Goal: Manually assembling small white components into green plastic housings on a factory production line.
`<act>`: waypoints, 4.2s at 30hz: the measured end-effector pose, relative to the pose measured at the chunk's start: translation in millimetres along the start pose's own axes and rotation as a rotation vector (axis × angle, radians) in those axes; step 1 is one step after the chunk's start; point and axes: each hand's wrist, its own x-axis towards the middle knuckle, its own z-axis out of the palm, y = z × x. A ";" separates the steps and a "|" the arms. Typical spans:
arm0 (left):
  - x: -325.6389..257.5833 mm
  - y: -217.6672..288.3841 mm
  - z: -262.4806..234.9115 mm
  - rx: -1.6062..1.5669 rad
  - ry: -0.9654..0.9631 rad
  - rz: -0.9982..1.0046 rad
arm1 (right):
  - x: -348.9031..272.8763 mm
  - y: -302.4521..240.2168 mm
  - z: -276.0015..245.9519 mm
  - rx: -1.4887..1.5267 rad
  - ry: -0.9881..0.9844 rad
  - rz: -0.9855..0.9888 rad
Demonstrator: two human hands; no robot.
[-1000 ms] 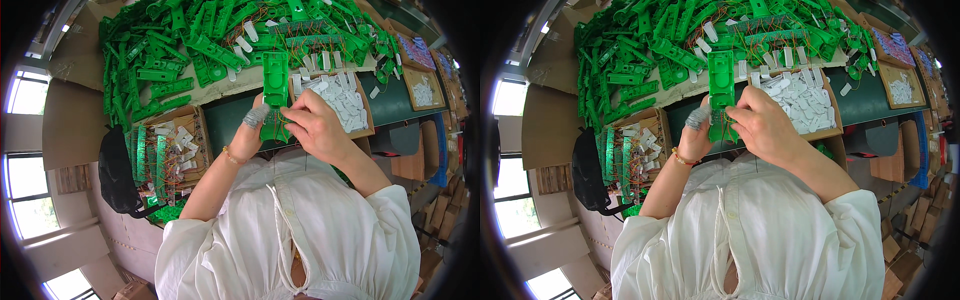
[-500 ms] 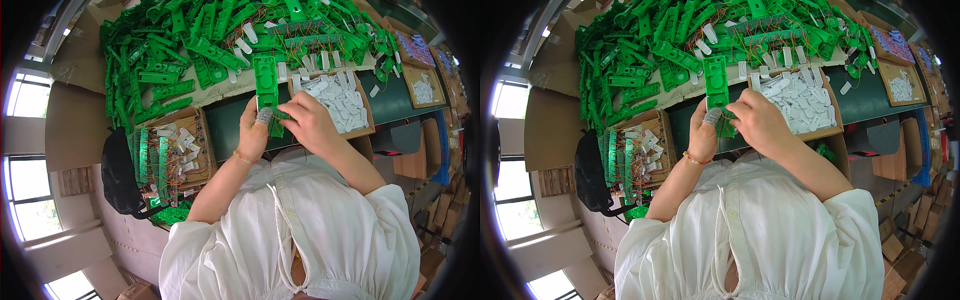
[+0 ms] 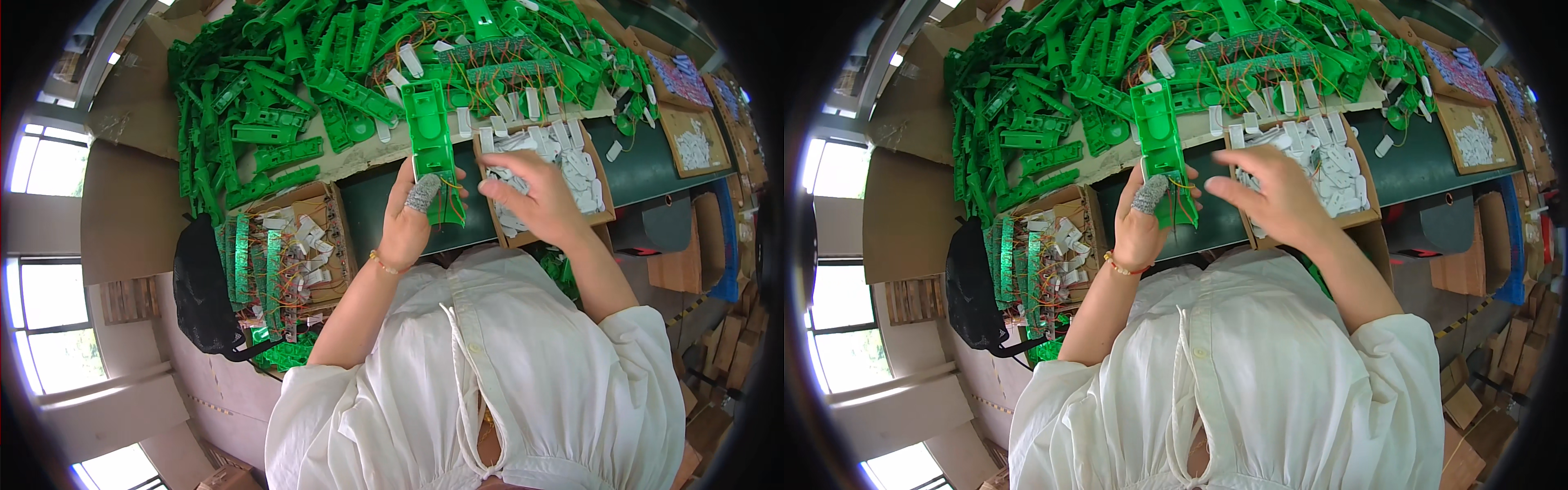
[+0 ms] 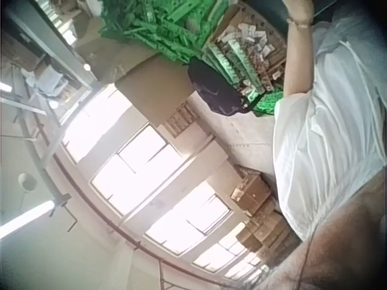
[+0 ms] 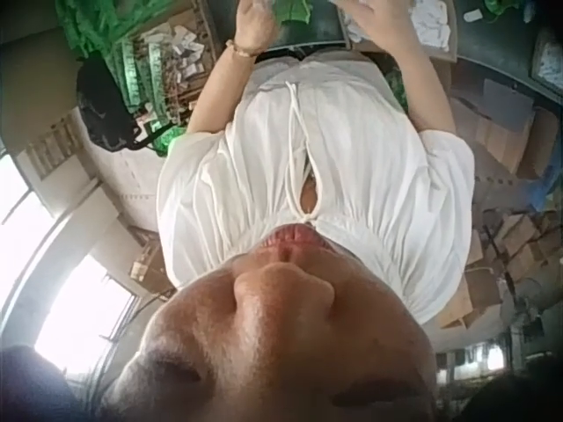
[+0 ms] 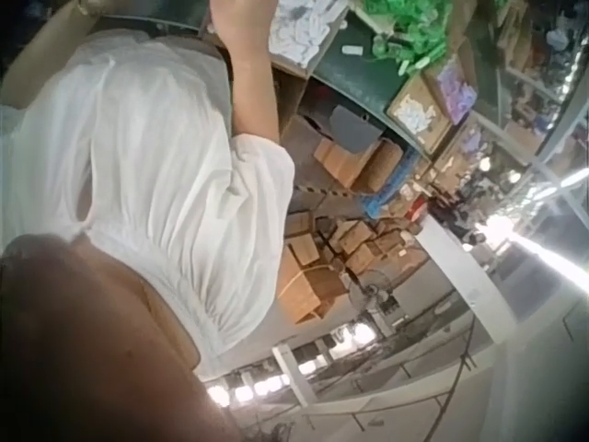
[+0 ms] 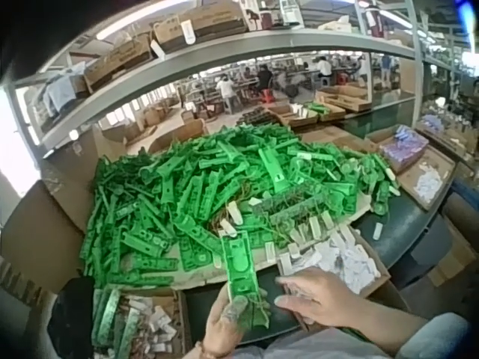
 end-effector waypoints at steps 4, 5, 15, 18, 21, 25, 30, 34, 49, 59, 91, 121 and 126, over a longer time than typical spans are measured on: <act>-1.1 4.4 6.4 0.098 -0.189 0.065 | 1.5 -2.4 19.0 0.725 -0.201 0.249; -1.7 7.4 7.7 0.170 -0.202 0.122 | 0.9 -0.6 22.9 0.798 -0.188 0.212; -2.2 -4.7 0.4 0.358 -0.203 0.219 | -15.2 -9.3 44.2 0.977 0.010 0.198; -6.5 -6.9 6.3 0.282 -0.150 0.106 | -17.3 -11.9 47.0 0.890 0.086 0.157; -0.7 -20.3 1.3 0.374 -0.141 0.215 | -16.2 -5.3 51.2 0.825 0.043 0.190; -7.1 -7.1 8.8 0.229 -0.228 0.093 | -14.2 0.9 41.5 0.950 0.018 0.212; -11.5 -6.0 7.1 0.426 -0.217 0.285 | -12.6 -10.9 39.4 0.975 0.068 0.151; -16.5 -0.9 16.0 0.659 -0.204 0.278 | -11.7 -13.7 41.9 0.948 0.089 0.184; -23.5 -7.7 26.9 0.583 -0.044 0.287 | -19.6 -19.7 52.0 0.732 0.320 0.095; -9.4 13.7 25.3 -0.192 -0.005 -0.165 | -9.9 6.3 31.1 1.101 -0.109 0.189; 83.7 54.4 -248.1 1.804 0.515 -0.477 | -164.2 98.0 -131.5 -0.493 -0.052 0.652; 57.4 31.2 -101.4 2.101 0.055 0.043 | -47.4 100.3 -27.0 -0.109 0.195 0.260; 63.4 39.1 -137.0 2.050 -0.078 0.025 | -50.6 99.8 -35.0 0.219 0.267 0.320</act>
